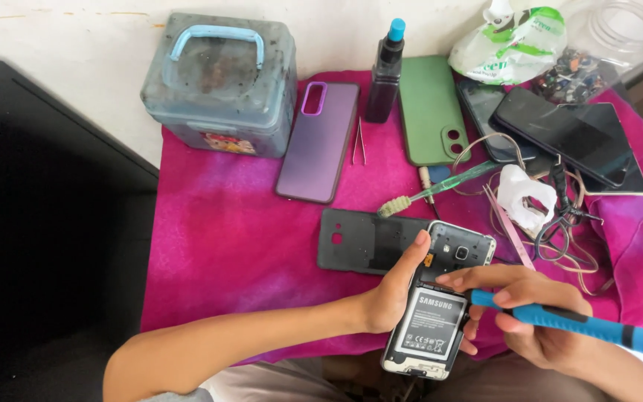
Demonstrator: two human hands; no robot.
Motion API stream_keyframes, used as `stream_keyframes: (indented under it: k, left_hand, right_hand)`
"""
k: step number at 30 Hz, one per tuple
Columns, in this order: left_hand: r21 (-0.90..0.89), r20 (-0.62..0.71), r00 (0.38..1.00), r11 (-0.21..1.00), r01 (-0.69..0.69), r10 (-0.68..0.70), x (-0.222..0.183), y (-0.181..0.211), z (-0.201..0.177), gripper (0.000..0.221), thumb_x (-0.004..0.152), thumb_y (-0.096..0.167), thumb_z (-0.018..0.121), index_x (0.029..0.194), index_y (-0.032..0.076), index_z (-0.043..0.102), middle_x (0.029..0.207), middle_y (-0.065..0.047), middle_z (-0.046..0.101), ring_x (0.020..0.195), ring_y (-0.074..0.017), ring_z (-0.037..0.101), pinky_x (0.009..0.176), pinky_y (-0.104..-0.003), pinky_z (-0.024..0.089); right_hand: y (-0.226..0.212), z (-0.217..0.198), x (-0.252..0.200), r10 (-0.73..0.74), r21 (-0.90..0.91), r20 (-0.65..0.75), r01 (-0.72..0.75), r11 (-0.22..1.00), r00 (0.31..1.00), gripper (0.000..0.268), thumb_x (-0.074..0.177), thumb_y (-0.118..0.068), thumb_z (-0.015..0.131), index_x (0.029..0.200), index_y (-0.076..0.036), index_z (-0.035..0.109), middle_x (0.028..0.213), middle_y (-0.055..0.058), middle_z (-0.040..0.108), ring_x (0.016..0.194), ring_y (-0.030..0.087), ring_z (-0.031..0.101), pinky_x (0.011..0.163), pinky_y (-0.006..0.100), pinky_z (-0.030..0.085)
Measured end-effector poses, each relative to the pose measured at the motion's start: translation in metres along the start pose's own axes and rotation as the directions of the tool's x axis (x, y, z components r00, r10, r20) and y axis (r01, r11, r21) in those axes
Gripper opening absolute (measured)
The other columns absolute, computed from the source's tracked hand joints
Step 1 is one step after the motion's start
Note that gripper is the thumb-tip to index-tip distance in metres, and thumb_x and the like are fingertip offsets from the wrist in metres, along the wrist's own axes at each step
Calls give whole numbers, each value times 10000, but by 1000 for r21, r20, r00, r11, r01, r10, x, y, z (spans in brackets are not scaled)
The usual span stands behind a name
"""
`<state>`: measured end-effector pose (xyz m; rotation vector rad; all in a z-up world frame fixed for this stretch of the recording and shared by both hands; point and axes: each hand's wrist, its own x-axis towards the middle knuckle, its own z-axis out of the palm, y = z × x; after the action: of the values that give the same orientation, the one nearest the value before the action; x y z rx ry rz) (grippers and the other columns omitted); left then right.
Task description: Using a screwdriver to pry and separate the internal frame from the body of a smartphone.
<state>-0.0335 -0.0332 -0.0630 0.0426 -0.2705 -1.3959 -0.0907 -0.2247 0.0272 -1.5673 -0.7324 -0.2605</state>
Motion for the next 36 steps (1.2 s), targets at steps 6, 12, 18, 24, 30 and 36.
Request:
stream_keyframes:
  k: [6,12,18,24,30,36]
  left_hand:
    - [-7,-41,999,1000,-5,5,1,1,2,1047,1093,871,300,1306,-115,576,1148,-322,654,1069,-482,672,1005,-550,537]
    - [77,-46,999,997,-24,28,2,1,4,1013,1087,852,264,1276,-91,582,1116,-289,662,1040,-410,681,999,-519,544]
    - [82,-49,998,996,-43,47,2,1,3,994,1098,836,254,1295,-78,592,1117,-272,678,1020,-382,691,967,-479,553]
    - [92,-36,999,995,-29,32,1,2,7,1034,1108,844,248,1317,-115,573,1110,-311,657,1033,-451,682,976,-527,552]
    - [89,-84,994,994,-61,68,3,1,9,949,1124,819,275,1431,-35,555,1133,-282,669,982,-412,694,907,-500,575]
    - [268,-126,991,963,-13,48,6,1,13,976,1073,851,211,1133,-34,617,947,-217,658,828,-362,692,816,-455,596]
  right_hand:
    - [-1,4,-1,-25,-138,9,26,990,1000,151,1067,-277,523,1141,-146,505,1143,277,712,1045,425,840,840,470,778]
    - [-5,7,-3,18,-107,-17,-20,994,1000,143,1040,-267,563,1097,-135,552,1124,268,730,1062,438,828,845,464,768]
    - [-3,10,-8,64,20,-79,-62,998,995,137,1007,-231,626,1079,-118,600,1126,297,720,1062,461,807,634,375,808]
    - [-6,10,-7,74,40,-90,-70,997,993,131,1001,-215,634,1074,-109,610,1124,301,714,1067,469,799,594,368,817]
    - [-42,6,14,60,-364,156,0,932,986,137,1002,-202,525,1081,-96,560,1213,221,668,1156,350,826,906,331,758]
    - [-63,10,20,146,-642,46,-83,762,988,304,846,-181,712,1136,-100,670,1035,77,701,937,183,802,888,260,699]
